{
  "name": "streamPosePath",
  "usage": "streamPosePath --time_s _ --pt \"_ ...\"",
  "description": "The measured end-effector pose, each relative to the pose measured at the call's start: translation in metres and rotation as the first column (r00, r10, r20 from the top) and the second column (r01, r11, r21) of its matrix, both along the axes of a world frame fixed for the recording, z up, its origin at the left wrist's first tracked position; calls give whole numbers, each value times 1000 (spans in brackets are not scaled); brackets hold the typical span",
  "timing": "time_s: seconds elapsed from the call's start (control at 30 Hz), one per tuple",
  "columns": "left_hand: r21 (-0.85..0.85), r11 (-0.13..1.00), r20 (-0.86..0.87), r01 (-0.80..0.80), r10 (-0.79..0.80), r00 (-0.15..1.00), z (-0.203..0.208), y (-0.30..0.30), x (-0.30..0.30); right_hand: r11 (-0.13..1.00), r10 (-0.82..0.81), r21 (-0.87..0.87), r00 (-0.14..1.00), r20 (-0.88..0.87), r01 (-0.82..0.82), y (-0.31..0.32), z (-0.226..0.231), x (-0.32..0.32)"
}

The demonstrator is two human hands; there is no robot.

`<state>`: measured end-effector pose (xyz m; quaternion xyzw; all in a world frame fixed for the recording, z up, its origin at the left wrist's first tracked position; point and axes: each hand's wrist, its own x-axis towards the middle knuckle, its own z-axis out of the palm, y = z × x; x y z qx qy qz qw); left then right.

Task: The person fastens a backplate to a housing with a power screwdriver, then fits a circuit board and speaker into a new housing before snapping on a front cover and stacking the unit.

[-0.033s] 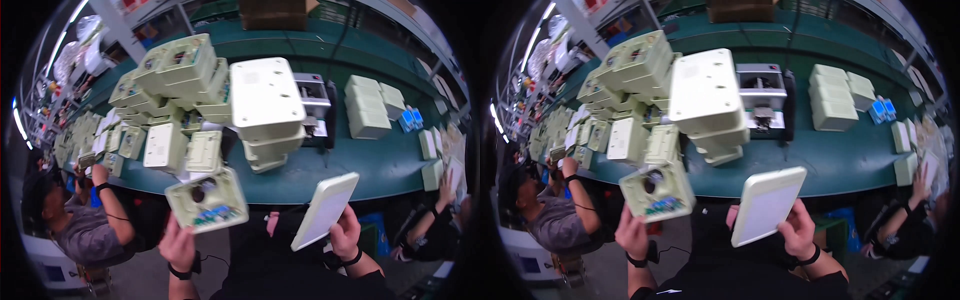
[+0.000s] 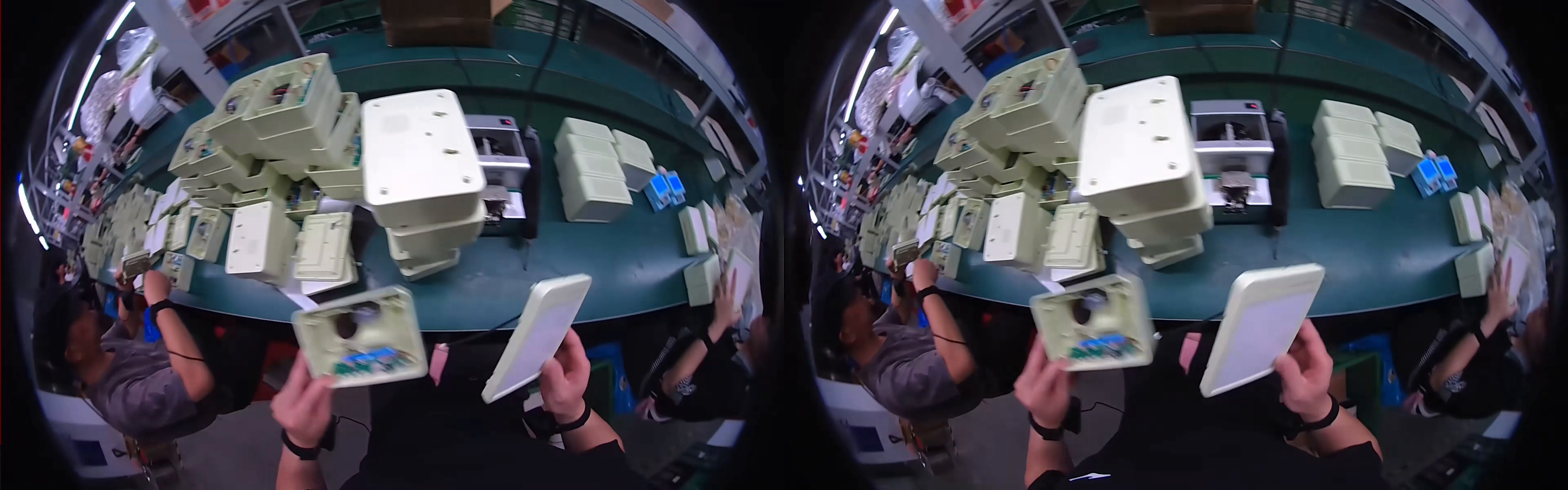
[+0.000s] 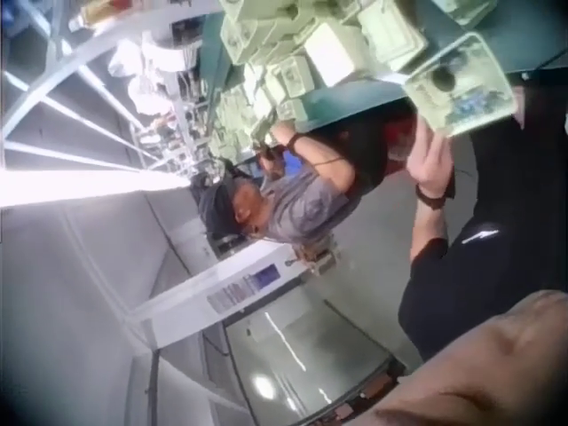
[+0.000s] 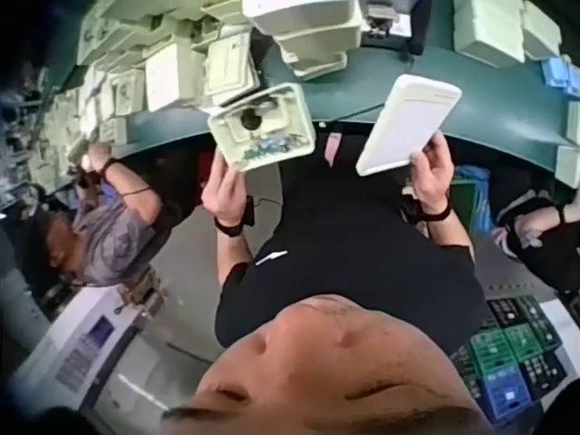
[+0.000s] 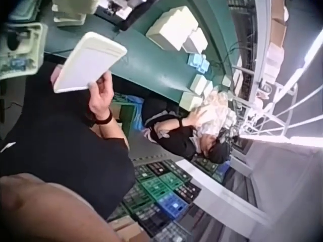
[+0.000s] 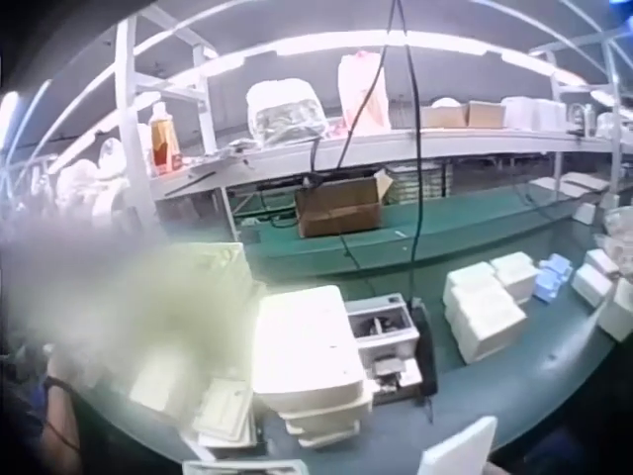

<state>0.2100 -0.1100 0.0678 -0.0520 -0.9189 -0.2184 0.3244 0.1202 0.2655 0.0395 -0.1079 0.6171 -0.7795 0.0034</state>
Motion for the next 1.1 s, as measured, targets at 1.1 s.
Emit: streamPosePath --time_s 1.1 --pt "491 697 221 523 -681 699 -58 181 -131 965 -129 -185 949 288 187 11 -54 -70"
